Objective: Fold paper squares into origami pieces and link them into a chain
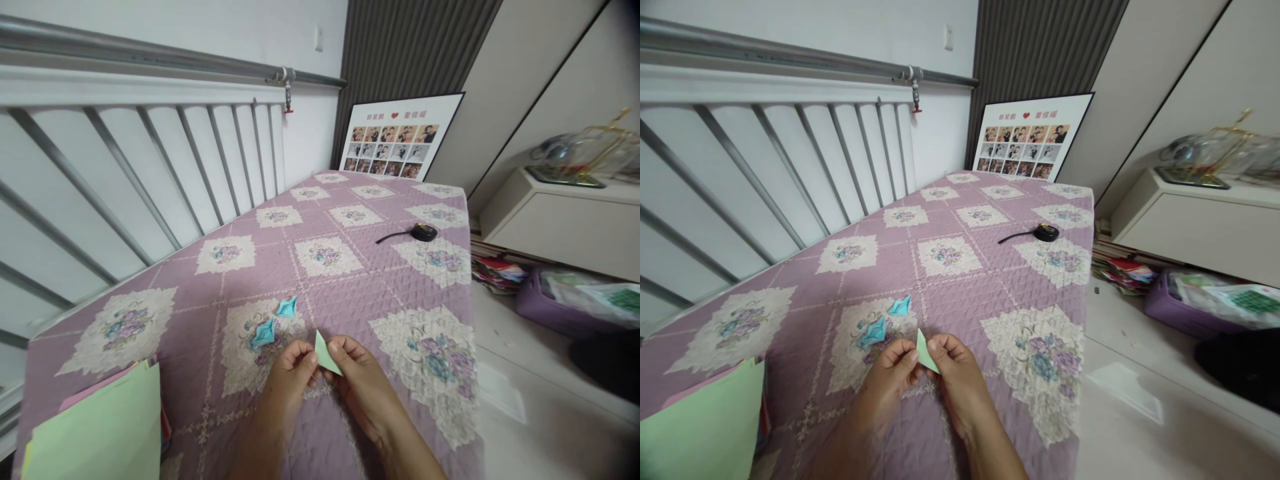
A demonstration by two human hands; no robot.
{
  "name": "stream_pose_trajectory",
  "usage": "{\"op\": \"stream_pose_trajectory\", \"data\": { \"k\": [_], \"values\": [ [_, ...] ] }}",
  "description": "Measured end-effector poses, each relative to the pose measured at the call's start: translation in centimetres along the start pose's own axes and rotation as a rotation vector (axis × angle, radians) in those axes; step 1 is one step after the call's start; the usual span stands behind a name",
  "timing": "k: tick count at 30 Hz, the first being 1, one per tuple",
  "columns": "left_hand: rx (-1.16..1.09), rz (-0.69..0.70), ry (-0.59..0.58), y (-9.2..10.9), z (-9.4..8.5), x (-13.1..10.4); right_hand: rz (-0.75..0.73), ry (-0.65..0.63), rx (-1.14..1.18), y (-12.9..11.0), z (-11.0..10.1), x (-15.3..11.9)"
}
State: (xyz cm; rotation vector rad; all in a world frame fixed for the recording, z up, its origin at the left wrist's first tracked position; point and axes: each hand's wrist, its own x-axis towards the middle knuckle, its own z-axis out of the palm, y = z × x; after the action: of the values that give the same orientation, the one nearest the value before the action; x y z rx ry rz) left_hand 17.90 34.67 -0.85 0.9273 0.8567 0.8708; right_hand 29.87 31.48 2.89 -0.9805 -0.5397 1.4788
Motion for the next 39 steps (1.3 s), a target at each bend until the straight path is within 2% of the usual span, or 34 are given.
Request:
{"op": "stream_pose_trajectory", "data": {
  "k": [6, 11, 17, 25, 32, 35, 39],
  "values": [
    [-0.225, -0.026, -0.013, 1.2, 0.8, -0.9, 0.074, -0.038, 0.11, -0.2, 0.6, -0.3],
    [-0.361, -0.036, -0.087, 1.8, 0.9, -1.3, 0.077, -0.048, 0.147, 0.2, 0.6, -0.5],
    [-0.401, -0.013, -0.156, 1.7, 0.7, -1.3, 0.078, -0.076, 0.159, 0.3, 0.5, -0.5],
    [-0.4, -0.01, -0.17, 1.7, 0.7, -1.4, 0.085, -0.07, 0.161, 0.2, 0.6, -0.4],
    [-0.389, -0.022, -0.161, 1.9, 0.8, -1.4, 0.101, 0.011, 0.102, -0.3, 1.2, -0.8],
    [-0.37, -0.051, -0.106, 2.0, 0.9, -1.5, 0.049, 0.061, 0.042, -0.3, 1.3, -0.7],
    [-0.366, -0.102, -0.029, 2.0, 0.8, -1.4, -0.05, 0.066, -0.08, 0.2, 1.0, -0.4]
  ]
}}
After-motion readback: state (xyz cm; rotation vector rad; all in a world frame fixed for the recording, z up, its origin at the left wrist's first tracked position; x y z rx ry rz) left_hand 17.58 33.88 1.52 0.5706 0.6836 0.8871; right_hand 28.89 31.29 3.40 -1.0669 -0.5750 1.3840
